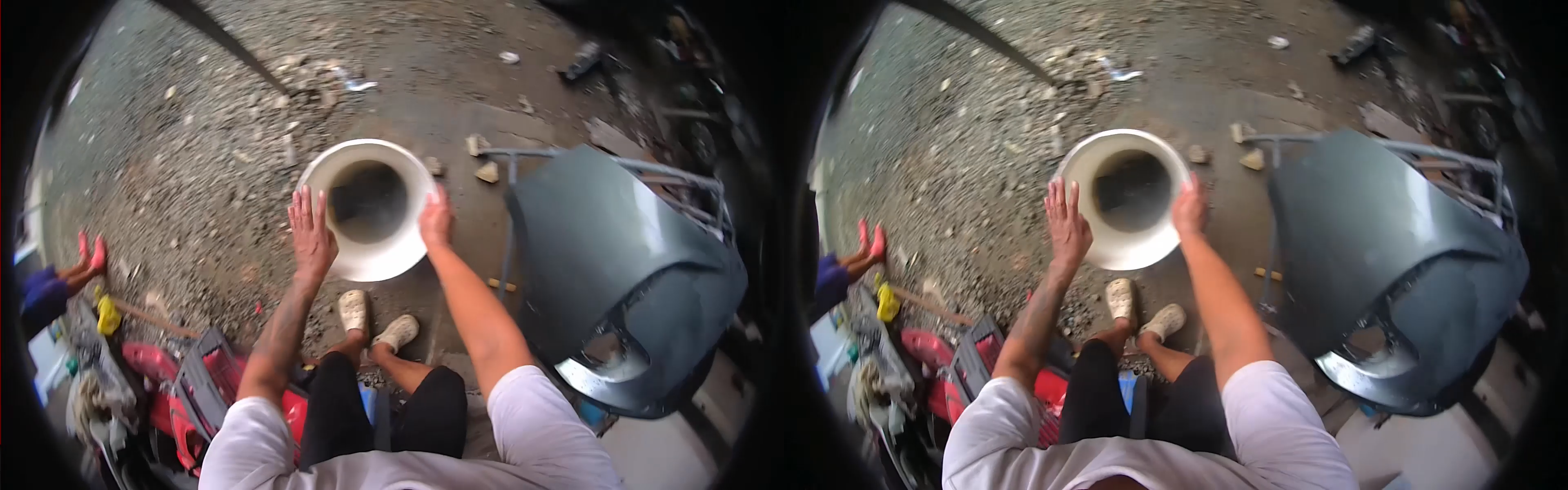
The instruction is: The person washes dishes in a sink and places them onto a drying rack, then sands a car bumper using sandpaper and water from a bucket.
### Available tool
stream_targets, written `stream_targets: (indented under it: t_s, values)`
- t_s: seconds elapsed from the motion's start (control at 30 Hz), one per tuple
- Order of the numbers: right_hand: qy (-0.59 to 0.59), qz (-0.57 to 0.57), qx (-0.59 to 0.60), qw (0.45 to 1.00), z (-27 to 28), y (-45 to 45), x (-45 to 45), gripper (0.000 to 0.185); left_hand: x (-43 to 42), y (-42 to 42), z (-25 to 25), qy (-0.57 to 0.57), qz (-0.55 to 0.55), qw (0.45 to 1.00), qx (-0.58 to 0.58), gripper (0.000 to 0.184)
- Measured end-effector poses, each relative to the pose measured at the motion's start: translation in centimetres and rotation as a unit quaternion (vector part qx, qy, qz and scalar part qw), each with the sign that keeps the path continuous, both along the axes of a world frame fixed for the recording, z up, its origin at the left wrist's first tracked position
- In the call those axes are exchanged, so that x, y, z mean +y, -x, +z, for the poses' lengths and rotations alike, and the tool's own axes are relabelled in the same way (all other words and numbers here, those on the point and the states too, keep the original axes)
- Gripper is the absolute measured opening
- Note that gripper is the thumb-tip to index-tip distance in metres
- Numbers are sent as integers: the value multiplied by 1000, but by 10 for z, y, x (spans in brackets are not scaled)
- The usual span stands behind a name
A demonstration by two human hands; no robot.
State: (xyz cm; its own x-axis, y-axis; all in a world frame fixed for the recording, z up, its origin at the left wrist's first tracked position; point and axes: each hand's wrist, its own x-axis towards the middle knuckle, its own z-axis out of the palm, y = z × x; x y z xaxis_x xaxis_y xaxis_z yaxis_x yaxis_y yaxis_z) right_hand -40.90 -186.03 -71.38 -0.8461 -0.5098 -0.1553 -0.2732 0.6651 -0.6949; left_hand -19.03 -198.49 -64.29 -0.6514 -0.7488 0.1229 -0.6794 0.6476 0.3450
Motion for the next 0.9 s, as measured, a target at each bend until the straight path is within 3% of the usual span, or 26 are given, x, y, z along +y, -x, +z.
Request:
stream_targets:
  t_s: [0.07,0.1,0.13,0.17,0.2,0.27,0.37,0.43,0.47,0.53,0.67,0.73,0.77,0.83,0.87,0.9]
  values:
    - [27,12,20,999,-18,1,4,32,8,16,-34,-162,-144,975,51,58]
    - [40,-13,-22,999,-2,-1,2,33,12,24,-54,-183,-157,970,0,50]
    - [1,-11,5,1000,3,-2,0,33,11,30,-77,-198,-169,958,-123,50]
    - [-13,-5,7,1000,10,-3,0,33,0,33,-124,-243,-217,914,-241,56]
    - [-10,-7,-2,1000,21,-3,-1,34,-5,42,-141,-280,-188,885,-320,66]
    - [12,-17,23,1000,17,-4,-1,32,-25,43,-188,-236,-256,835,-426,82]
    - [35,-11,22,999,19,-2,0,30,-21,45,-207,-156,-235,858,-430,83]
    - [72,-17,32,997,20,-5,1,29,-21,47,-222,-305,-234,823,-417,75]
    - [95,-22,39,994,17,-6,2,29,-19,50,-225,-297,-237,828,-413,75]
    - [102,-19,39,994,16,-11,4,29,-17,55,-214,-305,-312,748,-501,59]
    - [134,-11,55,989,3,-11,4,32,-32,33,-293,-182,-338,786,-484,48]
    - [152,-13,66,986,4,-7,6,32,-50,34,-331,-131,-431,762,-465,50]
    - [147,-7,52,988,1,-3,5,32,-55,51,-319,-112,-429,766,-465,50]
    - [126,-2,24,992,6,1,4,30,-42,86,-270,-139,-466,603,-633,48]
    - [142,-3,33,989,6,4,2,30,-35,103,-231,-124,-458,610,-635,48]
    - [133,1,37,990,0,6,0,30,-24,119,-183,-192,-383,643,-634,44]
